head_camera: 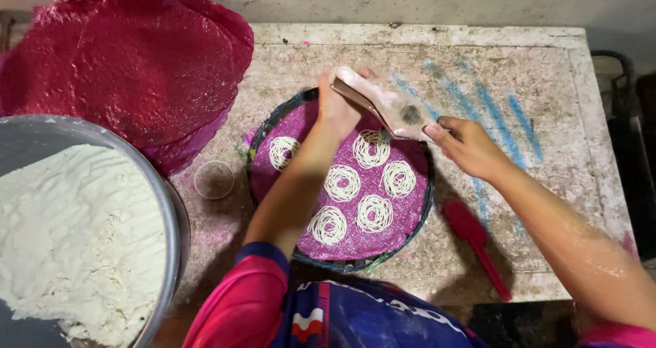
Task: The person scoops dough from a large basin into a handheld dough press, then squeezes the press over round pink trays so strands of dough form spiral nests on the tray. They repeat this cycle, filling nests on one tray and moving to another tray.
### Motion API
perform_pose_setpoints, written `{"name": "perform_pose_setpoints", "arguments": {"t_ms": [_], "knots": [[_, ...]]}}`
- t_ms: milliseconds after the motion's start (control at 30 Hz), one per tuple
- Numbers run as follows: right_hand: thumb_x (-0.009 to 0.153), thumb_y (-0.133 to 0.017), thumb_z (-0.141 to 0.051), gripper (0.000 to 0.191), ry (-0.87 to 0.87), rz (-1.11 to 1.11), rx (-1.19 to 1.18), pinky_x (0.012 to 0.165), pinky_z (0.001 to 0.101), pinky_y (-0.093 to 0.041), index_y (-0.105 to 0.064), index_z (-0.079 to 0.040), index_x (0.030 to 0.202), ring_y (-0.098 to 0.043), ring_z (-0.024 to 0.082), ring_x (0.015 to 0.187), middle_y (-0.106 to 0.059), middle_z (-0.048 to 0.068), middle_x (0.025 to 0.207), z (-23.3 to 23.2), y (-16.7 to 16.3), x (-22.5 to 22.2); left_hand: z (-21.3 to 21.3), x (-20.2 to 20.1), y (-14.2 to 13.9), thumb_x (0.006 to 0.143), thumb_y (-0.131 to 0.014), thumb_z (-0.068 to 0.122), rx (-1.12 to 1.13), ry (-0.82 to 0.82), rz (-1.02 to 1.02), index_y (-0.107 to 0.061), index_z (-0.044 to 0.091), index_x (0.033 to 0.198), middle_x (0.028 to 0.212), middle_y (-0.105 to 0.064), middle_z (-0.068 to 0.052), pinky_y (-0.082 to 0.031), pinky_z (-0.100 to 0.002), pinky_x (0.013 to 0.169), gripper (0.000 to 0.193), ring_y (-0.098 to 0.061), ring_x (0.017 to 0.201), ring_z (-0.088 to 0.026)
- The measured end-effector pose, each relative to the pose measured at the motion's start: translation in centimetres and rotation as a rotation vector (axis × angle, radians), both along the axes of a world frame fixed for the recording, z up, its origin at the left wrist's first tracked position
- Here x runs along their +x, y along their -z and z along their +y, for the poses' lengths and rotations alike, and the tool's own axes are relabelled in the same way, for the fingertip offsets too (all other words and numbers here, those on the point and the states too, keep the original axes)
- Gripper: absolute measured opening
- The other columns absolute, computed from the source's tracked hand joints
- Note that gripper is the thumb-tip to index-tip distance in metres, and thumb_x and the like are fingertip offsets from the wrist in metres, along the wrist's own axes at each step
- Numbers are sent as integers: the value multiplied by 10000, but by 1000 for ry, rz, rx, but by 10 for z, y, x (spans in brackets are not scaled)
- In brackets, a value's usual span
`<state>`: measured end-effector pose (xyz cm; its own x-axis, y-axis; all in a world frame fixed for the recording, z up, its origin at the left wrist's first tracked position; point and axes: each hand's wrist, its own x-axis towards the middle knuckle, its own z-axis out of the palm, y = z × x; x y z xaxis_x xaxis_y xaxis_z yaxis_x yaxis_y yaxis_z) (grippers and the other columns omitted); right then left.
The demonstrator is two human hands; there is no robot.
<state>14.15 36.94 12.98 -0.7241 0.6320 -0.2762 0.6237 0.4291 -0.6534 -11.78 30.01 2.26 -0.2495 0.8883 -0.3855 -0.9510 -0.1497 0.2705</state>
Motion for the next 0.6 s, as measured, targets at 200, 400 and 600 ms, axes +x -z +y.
{"name": "perform_pose_setpoints", "arguments": {"t_ms": [200, 400, 600], "knots": [[991, -578, -478, 471, 65, 32, 8, 546, 353, -447, -684, -19, 992, -545, 145, 572, -587, 69, 615, 7, 19, 13, -11, 22, 53, 937, -47, 789, -329, 660, 698, -545, 129, 1367, 1055, -698, -100, -170, -241, 407, 931, -367, 515, -73], [1043, -578, -487, 518, 140, 189, 83, 571, 345, -441, -657, 11, 927, -538, 135, 605, -584, 52, 642, 8, 40, 20, -29, 18, 68, 992, -294, 649, -340, 427, 1283, -281, 171, 1610, 1151, -746, -203, -351, -352, 529, 782, -458, 592, -216], [950, -654, -394, 429, -90, 315, 264, 596, 360, -463, -653, 12, 1089, -541, 178, 652, -620, 89, 725, -26, -22, 11, -88, 5, -29, 825, -717, 334, -201, 216, 2165, -559, 94, 1366, 1155, -745, -144, -572, -454, 850, 613, -738, 960, -333]]}}
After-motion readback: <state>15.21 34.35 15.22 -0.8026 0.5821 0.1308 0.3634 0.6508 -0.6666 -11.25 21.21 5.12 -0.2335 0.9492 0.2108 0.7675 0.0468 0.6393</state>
